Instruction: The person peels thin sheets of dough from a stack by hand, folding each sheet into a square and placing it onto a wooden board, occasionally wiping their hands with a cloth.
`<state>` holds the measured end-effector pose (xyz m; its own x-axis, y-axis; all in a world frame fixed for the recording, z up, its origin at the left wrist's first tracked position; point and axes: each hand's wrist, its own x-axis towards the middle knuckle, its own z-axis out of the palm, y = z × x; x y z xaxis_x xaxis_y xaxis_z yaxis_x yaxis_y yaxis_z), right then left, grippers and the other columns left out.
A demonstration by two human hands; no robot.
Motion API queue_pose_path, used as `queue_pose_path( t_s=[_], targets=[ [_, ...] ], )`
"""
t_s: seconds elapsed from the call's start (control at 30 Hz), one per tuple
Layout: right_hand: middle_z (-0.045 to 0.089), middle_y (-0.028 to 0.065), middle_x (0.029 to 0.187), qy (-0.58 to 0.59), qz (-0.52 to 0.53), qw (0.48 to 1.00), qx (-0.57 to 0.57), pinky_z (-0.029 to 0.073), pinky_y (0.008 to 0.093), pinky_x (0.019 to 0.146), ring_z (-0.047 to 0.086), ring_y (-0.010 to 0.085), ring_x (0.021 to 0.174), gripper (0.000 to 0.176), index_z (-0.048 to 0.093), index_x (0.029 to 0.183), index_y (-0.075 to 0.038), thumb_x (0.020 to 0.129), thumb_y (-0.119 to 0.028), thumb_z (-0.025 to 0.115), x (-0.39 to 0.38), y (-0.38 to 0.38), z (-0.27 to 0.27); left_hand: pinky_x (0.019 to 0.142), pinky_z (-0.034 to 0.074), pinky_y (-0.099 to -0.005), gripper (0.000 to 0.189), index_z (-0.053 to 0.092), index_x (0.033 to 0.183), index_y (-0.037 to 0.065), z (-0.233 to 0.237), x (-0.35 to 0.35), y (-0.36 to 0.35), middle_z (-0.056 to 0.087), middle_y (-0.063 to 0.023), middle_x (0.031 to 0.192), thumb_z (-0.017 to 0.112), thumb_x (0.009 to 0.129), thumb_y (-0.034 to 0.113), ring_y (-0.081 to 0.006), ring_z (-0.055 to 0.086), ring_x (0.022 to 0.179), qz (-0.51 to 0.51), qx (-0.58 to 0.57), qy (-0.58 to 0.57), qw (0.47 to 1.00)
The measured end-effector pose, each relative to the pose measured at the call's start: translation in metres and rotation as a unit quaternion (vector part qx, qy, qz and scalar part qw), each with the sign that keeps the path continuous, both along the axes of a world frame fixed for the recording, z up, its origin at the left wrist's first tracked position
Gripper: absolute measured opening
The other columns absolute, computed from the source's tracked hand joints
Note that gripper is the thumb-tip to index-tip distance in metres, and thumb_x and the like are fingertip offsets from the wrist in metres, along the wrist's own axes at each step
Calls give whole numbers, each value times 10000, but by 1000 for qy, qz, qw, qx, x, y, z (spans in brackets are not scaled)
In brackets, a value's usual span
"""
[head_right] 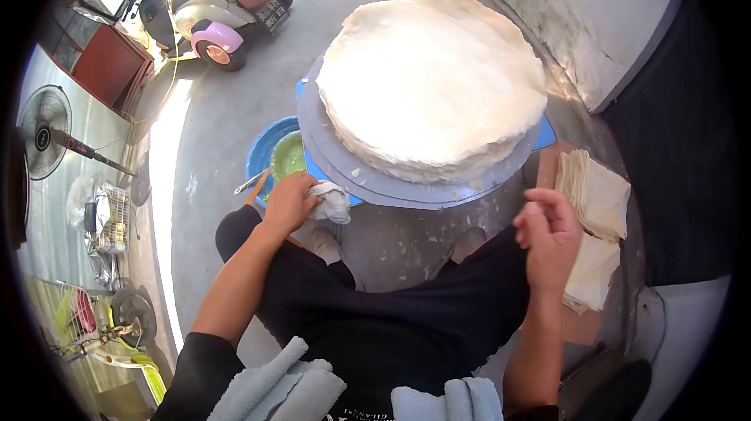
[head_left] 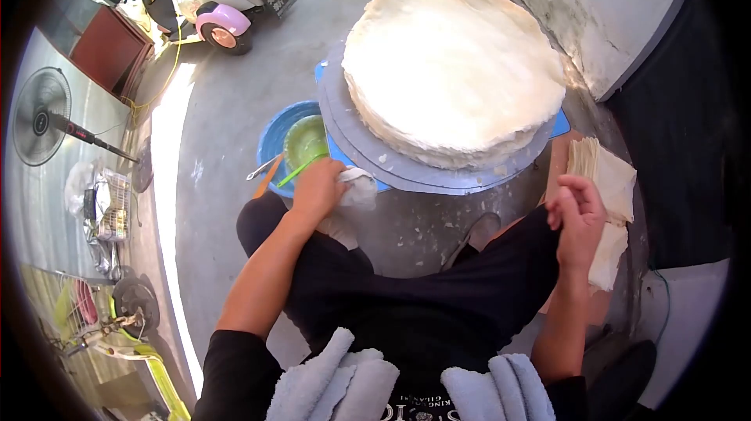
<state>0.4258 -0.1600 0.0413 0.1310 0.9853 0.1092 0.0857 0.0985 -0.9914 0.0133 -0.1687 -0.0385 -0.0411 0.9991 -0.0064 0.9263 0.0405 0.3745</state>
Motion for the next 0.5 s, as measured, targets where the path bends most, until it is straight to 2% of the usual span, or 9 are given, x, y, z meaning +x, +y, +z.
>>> queue_pose_path(
  t_s=[0.1, 0.17, 0.23, 0.27, 0.3, 0.37, 0.4, 0.43, 0.5],
  targets=[
    [683, 52, 872, -60, 229, 972, -14, 514, 244, 669, 637, 100, 751, 296, 632, 1182, -10, 897, -63, 689, -74, 10, -1, 831, 500, -434, 247, 703, 1052, 33, 29, 0, -13, 687, -148, 1004, 749, 828, 127, -345, 642, 944, -17, 35, -48, 998],
    [700, 77, 1007, -147, 288, 938, 124, 528, 293, 825, 665, 156, 928, 401, 638, 1224, -28, 839, -75, 742, -130, 11, 3, 819, 502, -413, 209, 708, 1034, 30, 52, 5, -27, 691, -147, 970, 739, 851, 127, -333, 646, 928, -31, 59, -81, 994],
    [694, 88, 1051, -120, 322, 925, 165, 517, 301, 854, 657, 178, 968, 413, 645, 1222, -34, 825, -77, 748, -174, 8, -7, 795, 501, -373, 167, 708, 1025, 21, 79, 17, -44, 687, -128, 925, 714, 901, 133, -294, 645, 879, -84, 88, -217, 968],
    [691, 94, 1073, -106, 342, 915, 185, 512, 305, 869, 653, 188, 988, 419, 649, 1222, -37, 818, -78, 751, -184, 7, -6, 775, 499, -339, 165, 701, 1033, 11, 88, 19, -51, 677, -103, 906, 691, 935, 143, -239, 641, 851, -91, 101, -228, 964],
    [689, 99, 1094, -90, 363, 904, 205, 507, 310, 883, 649, 199, 1008, 425, 652, 1221, -40, 811, -79, 754, -193, 5, -4, 775, 499, -339, 165, 701, 1033, 11, 100, 20, -58, 677, -103, 906, 691, 935, 143, -239, 641, 851, -73, 108, -226, 965],
    [695, 95, 1089, -81, 478, 874, -24, 507, 305, 852, 651, 199, 969, 393, 672, 1188, -29, 807, -80, 755, -194, 4, 8, 743, 495, -315, 155, 690, 1030, 3, 119, 19, -74, 663, -88, 880, 669, 954, 136, -204, 626, 806, -38, 85, -243, 966],
    [700, 74, 1069, -152, 471, 867, -53, 505, 297, 818, 646, 169, 941, 321, 695, 1133, -9, 821, -68, 740, -196, 9, 4, 717, 481, -277, 159, 685, 1007, 7, 121, 15, -82, 653, -75, 863, 642, 976, 157, -149, 605, 772, -18, 121, -254, 959],
    [700, 74, 1069, -154, 485, 860, -50, 505, 297, 818, 646, 169, 941, 321, 695, 1133, -9, 821, -68, 740, -198, 12, 5, 717, 481, -277, 159, 685, 1007, 7, 129, 10, -90, 653, -75, 863, 642, 976, 157, -149, 605, 772, -3, 126, -253, 959],
    [705, 42, 1075, -47, 492, 868, 49, 497, 269, 776, 636, 128, 908, 246, 722, 1075, -8, 839, -75, 726, -202, 15, 13, 693, 465, -258, 192, 673, 990, 17, 146, 1, -105, 657, -34, 867, 617, 1003, 200, -98, 578, 762, 90, 83, -303, 945]
  ],
)
